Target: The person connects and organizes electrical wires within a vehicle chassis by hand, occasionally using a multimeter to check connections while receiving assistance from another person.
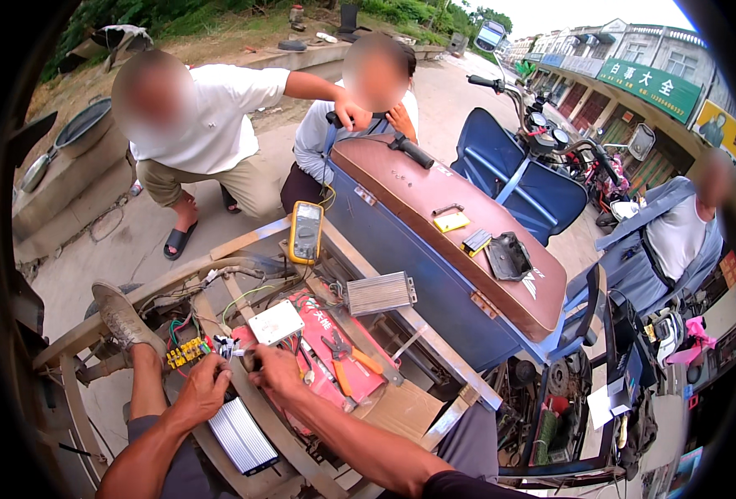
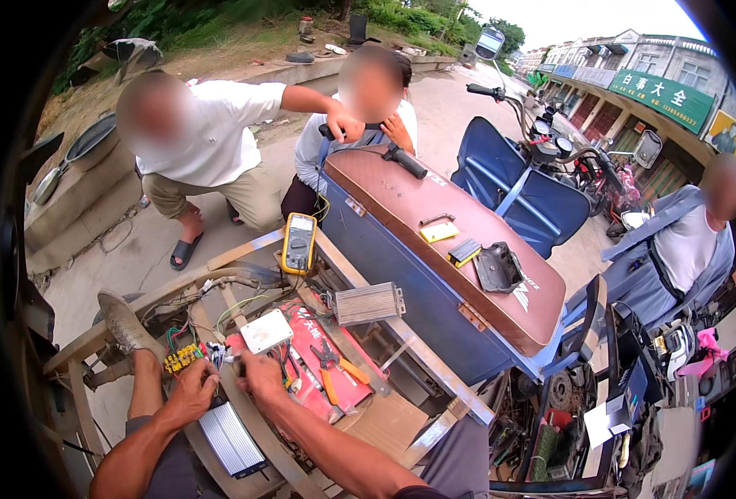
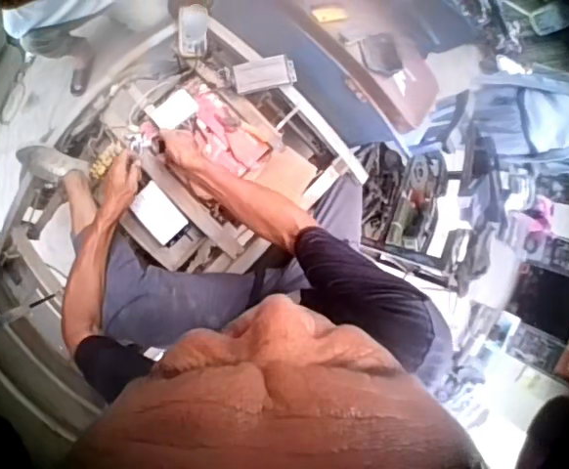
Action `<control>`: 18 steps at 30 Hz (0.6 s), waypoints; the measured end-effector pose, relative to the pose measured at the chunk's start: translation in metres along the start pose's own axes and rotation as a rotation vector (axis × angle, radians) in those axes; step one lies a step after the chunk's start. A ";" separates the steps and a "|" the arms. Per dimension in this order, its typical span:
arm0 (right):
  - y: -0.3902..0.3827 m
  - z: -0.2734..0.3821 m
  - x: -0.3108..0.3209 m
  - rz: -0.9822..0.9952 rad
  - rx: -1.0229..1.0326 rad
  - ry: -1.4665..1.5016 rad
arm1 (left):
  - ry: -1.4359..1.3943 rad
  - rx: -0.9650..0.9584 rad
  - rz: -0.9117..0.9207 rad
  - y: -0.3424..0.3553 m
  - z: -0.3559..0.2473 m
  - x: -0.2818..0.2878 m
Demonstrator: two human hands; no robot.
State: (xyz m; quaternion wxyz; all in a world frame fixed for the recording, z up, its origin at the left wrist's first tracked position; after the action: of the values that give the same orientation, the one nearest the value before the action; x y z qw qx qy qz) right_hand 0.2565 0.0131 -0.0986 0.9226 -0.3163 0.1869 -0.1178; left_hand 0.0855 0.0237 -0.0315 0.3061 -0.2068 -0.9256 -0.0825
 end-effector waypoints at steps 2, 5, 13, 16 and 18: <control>-0.002 0.038 0.036 -0.125 0.223 -0.064 | -0.155 0.098 0.012 -0.005 0.023 0.010; -0.053 0.117 0.096 -0.207 0.832 -0.304 | -0.425 0.275 0.038 -0.004 0.014 0.018; -0.161 0.280 0.280 -1.138 1.303 -1.428 | -0.063 -0.042 0.124 0.002 -0.001 -0.008; -0.152 0.300 0.316 -1.129 1.079 -1.587 | -0.224 0.059 0.116 0.002 0.004 -0.017; -0.148 0.310 0.308 -1.104 1.033 -1.705 | -0.341 0.086 0.095 0.000 0.012 -0.010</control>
State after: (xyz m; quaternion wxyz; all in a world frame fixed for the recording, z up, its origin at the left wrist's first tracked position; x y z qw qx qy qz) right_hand 0.6499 -0.0369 0.1376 0.5911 0.0853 -0.7367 -0.3173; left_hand 0.0864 0.0239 -0.0466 0.1568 -0.2478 -0.9560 0.0081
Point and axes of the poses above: each hand's wrist, its own y-axis towards the middle knuckle, its own x-axis out of the back of the hand, z = x × y, the point moved 4 cm from there along y, towards the middle knuckle, and after that the axes turned 3 degrees about -y, right-handed, at the moved point
